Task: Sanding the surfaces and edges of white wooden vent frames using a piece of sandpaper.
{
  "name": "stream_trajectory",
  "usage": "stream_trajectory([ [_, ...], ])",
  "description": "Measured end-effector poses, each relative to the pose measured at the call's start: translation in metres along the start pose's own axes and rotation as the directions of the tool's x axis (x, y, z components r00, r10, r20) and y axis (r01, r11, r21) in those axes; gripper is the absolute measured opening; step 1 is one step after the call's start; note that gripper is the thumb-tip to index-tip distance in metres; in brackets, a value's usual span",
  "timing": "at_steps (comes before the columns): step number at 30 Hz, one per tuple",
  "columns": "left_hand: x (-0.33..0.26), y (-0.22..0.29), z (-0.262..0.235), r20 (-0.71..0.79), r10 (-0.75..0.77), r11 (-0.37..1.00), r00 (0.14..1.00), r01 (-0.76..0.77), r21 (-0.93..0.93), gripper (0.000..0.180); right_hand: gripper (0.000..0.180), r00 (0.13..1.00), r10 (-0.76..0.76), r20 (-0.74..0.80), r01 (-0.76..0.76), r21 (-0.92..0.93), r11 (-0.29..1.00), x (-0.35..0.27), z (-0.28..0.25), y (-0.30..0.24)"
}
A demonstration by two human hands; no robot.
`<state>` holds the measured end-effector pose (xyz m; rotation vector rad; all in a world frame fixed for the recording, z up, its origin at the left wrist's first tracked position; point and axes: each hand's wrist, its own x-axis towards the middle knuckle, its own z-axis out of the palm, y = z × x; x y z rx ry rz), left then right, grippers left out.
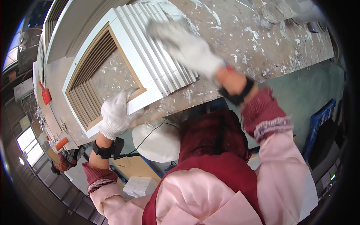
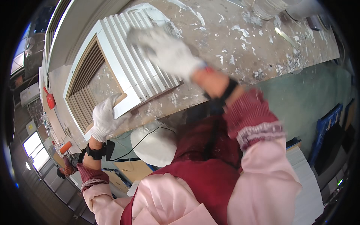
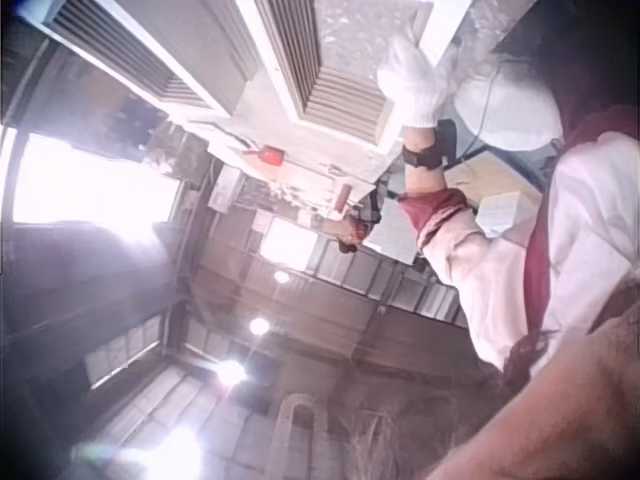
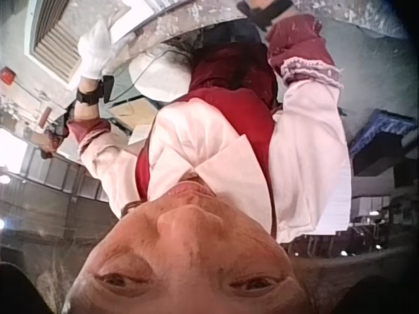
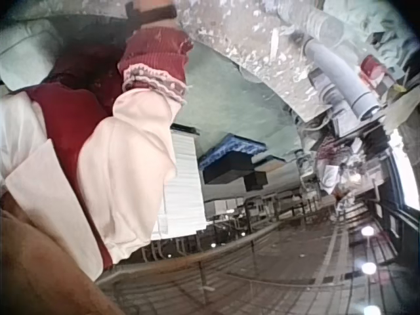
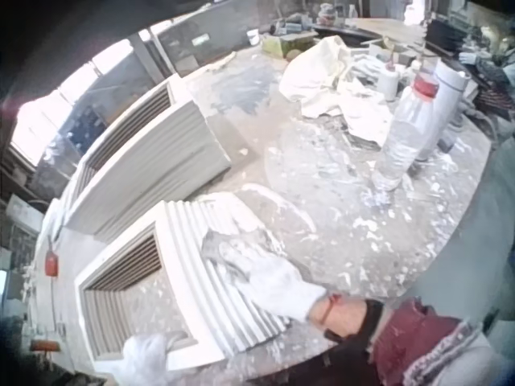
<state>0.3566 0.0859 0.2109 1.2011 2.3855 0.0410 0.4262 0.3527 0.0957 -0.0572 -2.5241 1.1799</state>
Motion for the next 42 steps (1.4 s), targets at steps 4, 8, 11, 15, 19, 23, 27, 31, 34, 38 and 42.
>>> stream_trajectory([
  [4, -0.001, 0.001, -0.001, 0.026, -0.056, 0.998, 0.998, 0.055, 0.044, 0.070, 0.045, 0.985, 0.169, -0.031, -0.172, -0.141, 0.975, 0.102, 0.040, 0.058],
  [8, 0.000, 0.001, -0.002, 0.061, -0.098, 0.992, 0.993, 0.093, 0.086, 0.070, 0.050, 0.997, 0.007, -0.075, -0.002, 0.068, 0.998, 0.055, 0.019, 0.025],
  [11, 0.000, -0.002, 0.001, 0.021, -0.032, 0.998, 0.999, 0.031, 0.060, 0.067, 0.057, 0.962, -0.268, -0.060, 0.263, -0.070, 0.962, -0.039, -0.019, -0.023],
  [15, -0.001, -0.004, 0.003, -0.029, 0.032, 0.998, 0.999, -0.030, 0.057, 0.062, 0.057, 0.991, -0.130, -0.027, 0.133, 0.149, 0.980, -0.042, -0.011, -0.027],
  [19, -0.001, 0.001, -0.001, 0.034, -0.053, 0.998, 0.998, 0.052, 0.027, 0.068, 0.046, 0.999, 0.020, -0.045, -0.018, 0.053, 0.998, 0.105, 0.021, 0.027],
  [23, 0.002, 0.005, -0.004, 0.100, -0.149, 0.987, 0.984, 0.142, 0.081, 0.069, 0.053, 0.933, 0.238, 0.268, -0.270, 0.089, 0.959, 0.110, 0.004, 0.010],
  [27, 0.001, 0.003, -0.001, 0.052, -0.071, 0.994, 0.996, 0.066, 0.084, 0.069, 0.059, 0.991, -0.123, 0.056, 0.129, -0.138, 0.982, -0.008, -0.017, -0.028],
  [31, -0.001, 0.002, -0.003, 0.029, -0.040, 0.999, 0.999, 0.039, 0.031, 0.069, 0.051, 0.986, -0.162, -0.027, 0.159, -0.085, 0.984, 0.010, 0.005, -0.001],
  [34, 0.001, 0.006, -0.005, 0.058, -0.070, 0.996, 0.996, 0.067, 0.051, 0.068, 0.050, 0.997, 0.071, 0.037, -0.071, 0.002, 0.997, 0.101, 0.023, 0.034],
  [38, 0.002, 0.011, -0.008, 0.064, -0.088, 0.996, 0.994, 0.087, 0.024, 0.067, 0.049, 0.997, 0.072, -0.041, -0.070, 0.063, 0.996, 0.109, 0.019, 0.020],
  [42, 0.000, 0.004, -0.003, 0.028, -0.030, 0.999, 0.999, 0.030, 0.014, 0.066, 0.058, 0.949, -0.313, -0.031, 0.314, 0.031, 0.949, -0.020, -0.008, -0.034],
])
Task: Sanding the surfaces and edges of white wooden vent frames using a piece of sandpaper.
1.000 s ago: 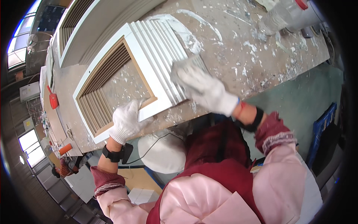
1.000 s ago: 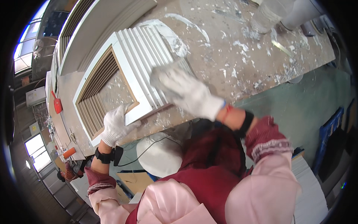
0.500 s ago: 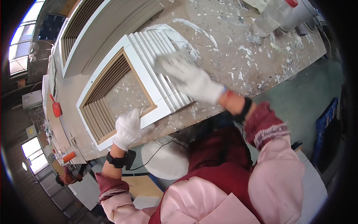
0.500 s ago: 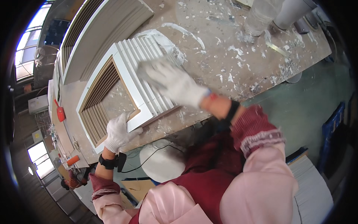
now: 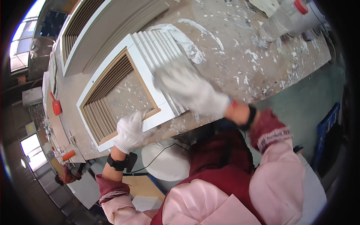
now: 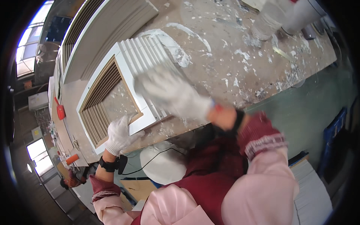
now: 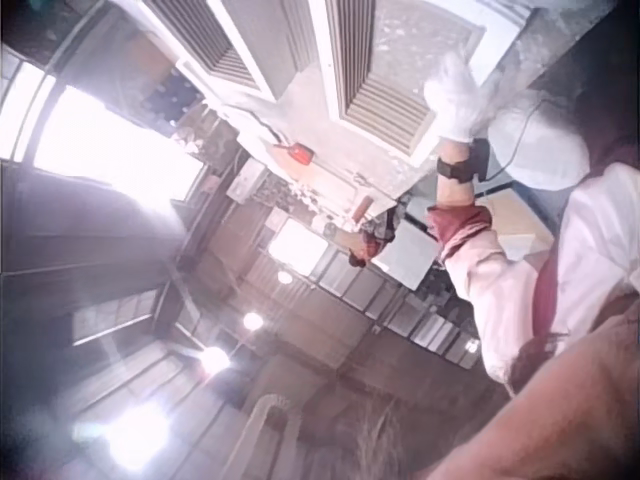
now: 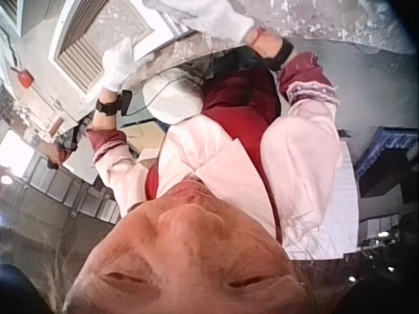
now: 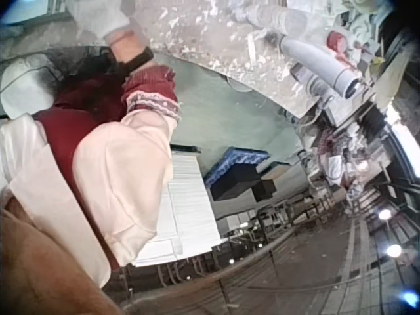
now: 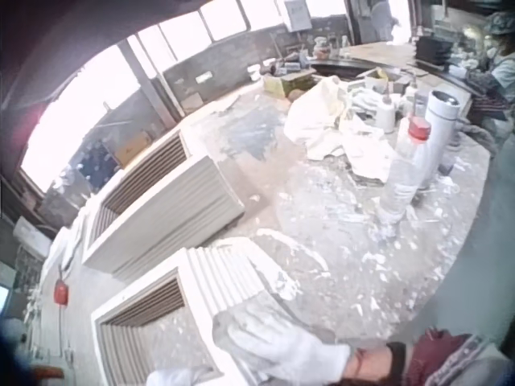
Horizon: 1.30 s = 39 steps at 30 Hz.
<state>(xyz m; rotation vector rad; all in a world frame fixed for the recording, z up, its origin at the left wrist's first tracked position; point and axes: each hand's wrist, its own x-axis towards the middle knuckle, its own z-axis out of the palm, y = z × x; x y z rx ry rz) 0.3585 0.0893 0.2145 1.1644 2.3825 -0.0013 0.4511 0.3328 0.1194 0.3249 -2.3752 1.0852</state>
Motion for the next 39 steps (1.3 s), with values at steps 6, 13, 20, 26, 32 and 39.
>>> stream_trajectory([
  [6, -0.002, -0.007, 0.003, 0.014, -0.002, 0.999, 1.000, 0.002, 0.036, 0.065, 0.059, 0.997, 0.066, 0.030, -0.063, -0.079, 0.995, 0.027, 0.033, 0.038],
  [13, -0.002, -0.002, 0.001, -0.009, -0.005, 0.998, 1.000, 0.006, 0.068, 0.063, 0.059, 0.991, 0.135, -0.006, -0.135, -0.066, 0.989, 0.075, 0.029, 0.027],
  [20, -0.001, -0.006, 0.003, -0.030, 0.033, 0.994, 0.999, -0.030, 0.105, 0.062, 0.051, 0.986, 0.165, 0.036, -0.165, 0.013, 0.986, -0.002, -0.007, -0.069],
  [26, -0.003, 0.002, 0.000, 0.012, -0.082, 0.989, 0.997, 0.080, 0.124, 0.060, 0.049, 0.969, 0.246, -0.007, -0.245, -0.137, 0.960, 0.026, 0.001, -0.070],
  [32, 0.001, -0.003, 0.005, 0.029, -0.094, 0.989, 0.995, 0.090, 0.121, 0.059, 0.056, 0.974, 0.223, -0.024, -0.225, -0.098, 0.970, 0.016, 0.001, -0.092],
  [39, -0.001, -0.007, 0.006, -0.054, 0.036, 0.990, 0.998, -0.028, 0.140, 0.063, 0.051, 0.978, 0.113, -0.176, -0.132, -0.100, 0.986, -0.003, 0.022, -0.084],
])
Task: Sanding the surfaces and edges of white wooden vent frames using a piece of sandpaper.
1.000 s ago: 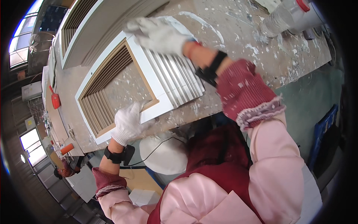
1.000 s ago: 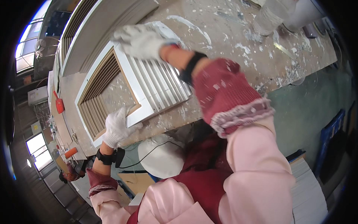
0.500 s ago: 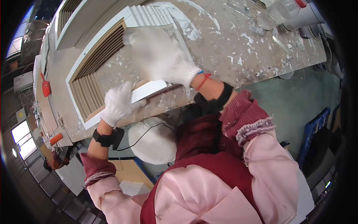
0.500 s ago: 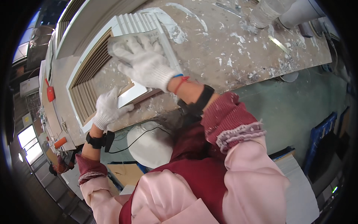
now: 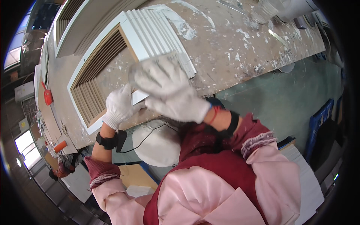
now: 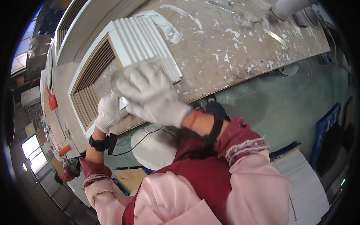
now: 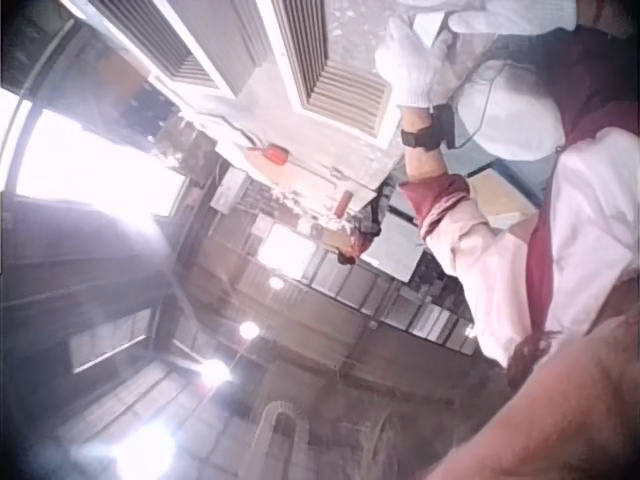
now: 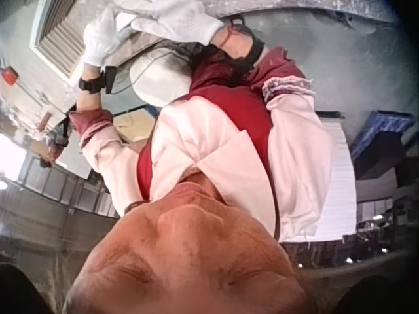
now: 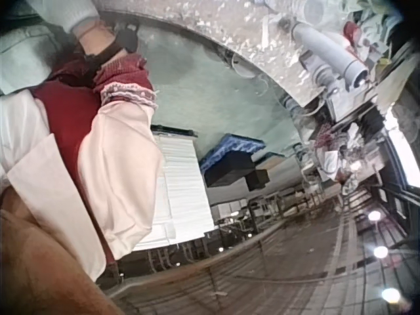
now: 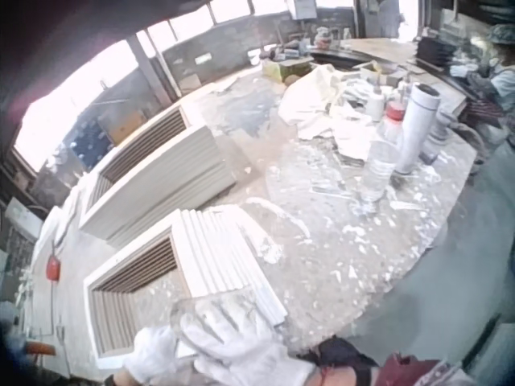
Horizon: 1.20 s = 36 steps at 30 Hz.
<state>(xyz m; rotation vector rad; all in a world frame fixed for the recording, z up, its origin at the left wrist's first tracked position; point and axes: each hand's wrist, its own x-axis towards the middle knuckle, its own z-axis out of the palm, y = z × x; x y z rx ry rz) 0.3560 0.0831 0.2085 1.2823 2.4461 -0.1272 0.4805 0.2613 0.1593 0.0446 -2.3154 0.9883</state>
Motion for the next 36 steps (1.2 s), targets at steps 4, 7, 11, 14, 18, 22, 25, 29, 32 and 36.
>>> stream_trajectory([
  [4, 0.005, 0.001, -0.003, 0.017, -0.050, 0.997, 0.999, 0.051, -0.059, 0.064, 0.056, 0.995, 0.085, 0.051, -0.083, -0.046, 0.996, -0.013, 0.004, -0.007],
  [7, 0.008, 0.003, -0.008, 0.033, -0.100, 0.982, 0.994, 0.104, -0.157, 0.067, 0.050, 0.984, 0.141, 0.104, -0.145, 0.029, 0.989, -0.008, 0.010, -0.001],
  [11, 0.009, 0.009, -0.015, 0.060, -0.133, 0.981, 0.989, 0.140, -0.133, 0.065, 0.051, 0.948, 0.180, 0.261, -0.307, 0.618, 0.724, -0.020, -0.005, 0.027],
  [14, 0.008, 0.011, -0.016, 0.055, -0.136, 0.982, 0.989, 0.142, -0.128, 0.065, 0.049, 0.861, 0.448, 0.241, -0.412, 0.847, 0.337, -0.044, -0.032, 0.055],
  [18, 0.006, 0.011, -0.017, 0.102, -0.171, 0.979, 0.980, 0.181, -0.094, 0.066, 0.046, 0.619, 0.772, 0.144, -0.381, 0.915, 0.135, -0.055, -0.064, 0.082],
  [22, 0.006, 0.010, -0.017, 0.110, -0.176, 0.979, 0.978, 0.186, -0.087, 0.066, 0.047, 0.529, 0.827, 0.187, -0.613, 0.759, 0.220, -0.065, -0.078, 0.074],
  [25, 0.005, 0.010, -0.017, 0.093, -0.160, 0.980, 0.983, 0.169, -0.102, 0.065, 0.046, 0.454, 0.883, 0.119, -0.730, 0.618, 0.292, -0.073, -0.072, 0.057],
  [29, 0.002, 0.009, -0.013, 0.110, -0.149, 0.987, 0.983, 0.154, -0.039, 0.062, 0.046, 0.566, 0.811, 0.144, -0.606, 0.741, 0.291, -0.073, -0.056, 0.054],
  [32, 0.001, 0.007, -0.010, 0.088, -0.131, 0.991, 0.988, 0.133, -0.020, 0.063, 0.046, 0.588, 0.786, 0.188, -0.653, 0.684, 0.325, -0.073, -0.045, 0.058],
  [36, 0.001, 0.005, -0.007, 0.136, -0.166, 0.986, 0.977, 0.165, 0.017, 0.066, 0.045, 0.707, 0.683, 0.185, -0.605, 0.658, 0.448, -0.086, -0.033, 0.050],
])
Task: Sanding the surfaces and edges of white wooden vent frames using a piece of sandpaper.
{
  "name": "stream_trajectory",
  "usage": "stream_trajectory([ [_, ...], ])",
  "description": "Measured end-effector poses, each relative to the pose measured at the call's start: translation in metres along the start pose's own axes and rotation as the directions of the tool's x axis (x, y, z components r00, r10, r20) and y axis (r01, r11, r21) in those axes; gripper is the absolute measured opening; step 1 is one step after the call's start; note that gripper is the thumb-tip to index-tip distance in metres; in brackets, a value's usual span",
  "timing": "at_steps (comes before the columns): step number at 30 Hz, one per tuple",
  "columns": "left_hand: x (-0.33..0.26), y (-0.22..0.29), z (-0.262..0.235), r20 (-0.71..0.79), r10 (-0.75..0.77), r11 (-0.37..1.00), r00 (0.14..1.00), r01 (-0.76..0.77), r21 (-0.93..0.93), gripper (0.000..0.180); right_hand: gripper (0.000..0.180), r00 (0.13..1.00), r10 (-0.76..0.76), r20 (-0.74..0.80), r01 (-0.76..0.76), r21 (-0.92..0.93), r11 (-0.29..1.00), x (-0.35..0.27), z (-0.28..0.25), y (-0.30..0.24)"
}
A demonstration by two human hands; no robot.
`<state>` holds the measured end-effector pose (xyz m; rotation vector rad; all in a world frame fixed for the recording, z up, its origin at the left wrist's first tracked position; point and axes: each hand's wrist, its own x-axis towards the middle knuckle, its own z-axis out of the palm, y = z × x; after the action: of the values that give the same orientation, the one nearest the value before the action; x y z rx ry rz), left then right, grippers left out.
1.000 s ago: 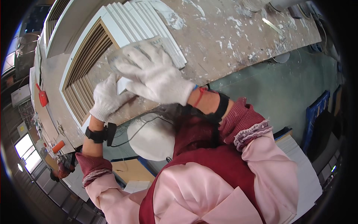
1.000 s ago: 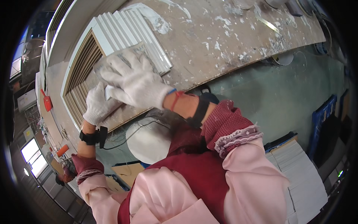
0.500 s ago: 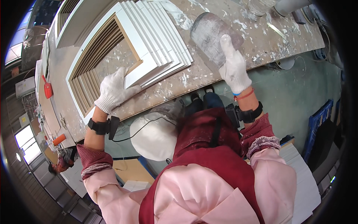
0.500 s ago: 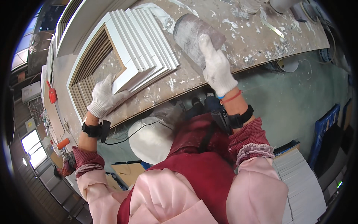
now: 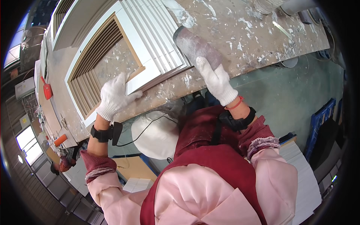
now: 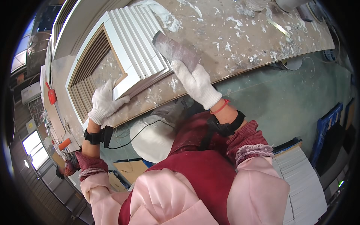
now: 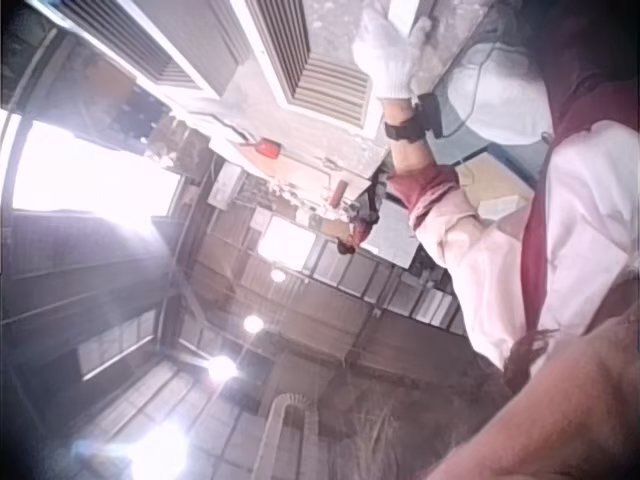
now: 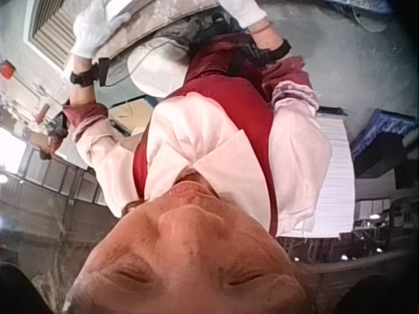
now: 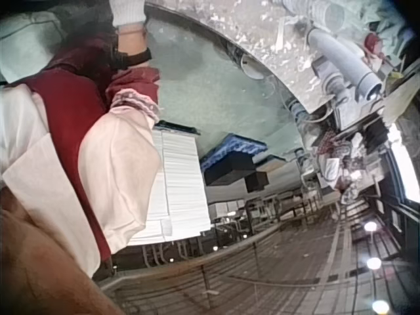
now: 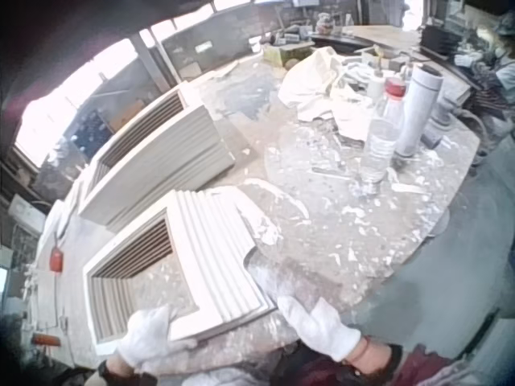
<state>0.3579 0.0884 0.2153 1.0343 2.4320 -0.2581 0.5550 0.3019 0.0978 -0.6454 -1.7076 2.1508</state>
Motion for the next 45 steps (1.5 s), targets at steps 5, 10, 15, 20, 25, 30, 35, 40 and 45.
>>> stream_trajectory([
  [5, -0.002, 0.001, 0.001, -0.050, 0.055, 0.998, 0.997, -0.056, -0.031, 0.067, 0.056, 0.871, -0.411, 0.268, 0.491, -0.509, 0.707, 0.006, 0.019, 0.009],
  [10, -0.003, 0.002, 0.001, -0.037, 0.062, 0.998, 0.997, -0.063, -0.024, 0.067, 0.067, 0.908, -0.353, 0.226, 0.417, -0.410, 0.811, 0.066, 0.040, -0.008],
  [15, -0.004, -0.002, 0.005, -0.070, 0.114, 0.990, 0.991, -0.119, -0.069, 0.070, 0.066, 0.858, -0.406, 0.316, 0.513, -0.580, 0.633, 0.030, 0.040, -0.026],
  [20, -0.005, -0.006, 0.008, -0.076, 0.113, 0.992, 0.991, -0.117, -0.051, 0.072, 0.065, 0.833, -0.442, 0.334, 0.553, -0.552, 0.624, 0.044, 0.043, -0.021],
  [25, -0.008, -0.006, 0.009, -0.082, 0.151, 0.987, 0.985, -0.155, -0.048, 0.068, 0.065, 0.900, -0.370, 0.230, 0.433, -0.558, 0.708, 0.066, 0.051, -0.025],
  [30, -0.009, -0.009, 0.014, -0.173, 0.279, 0.957, 0.945, -0.289, -0.035, 0.061, 0.066, 0.856, -0.358, 0.374, 0.515, -0.689, 0.511, 0.020, 0.047, -0.028],
  [35, -0.014, -0.007, 0.011, -0.088, 0.187, 0.977, 0.978, -0.195, -0.085, 0.068, 0.058, 0.790, -0.540, 0.291, 0.589, -0.607, 0.534, 0.075, 0.066, -0.023],
  [40, -0.011, 0.000, 0.006, -0.071, 0.169, 0.983, 0.983, -0.173, -0.063, 0.070, 0.063, 0.761, -0.505, 0.407, 0.628, -0.660, 0.413, 0.012, 0.060, -0.039],
  [45, -0.011, -0.004, 0.013, -0.059, 0.122, 0.990, 0.991, -0.126, -0.058, 0.067, 0.058, 0.757, -0.549, 0.355, 0.632, -0.611, 0.476, 0.048, 0.076, -0.044],
])
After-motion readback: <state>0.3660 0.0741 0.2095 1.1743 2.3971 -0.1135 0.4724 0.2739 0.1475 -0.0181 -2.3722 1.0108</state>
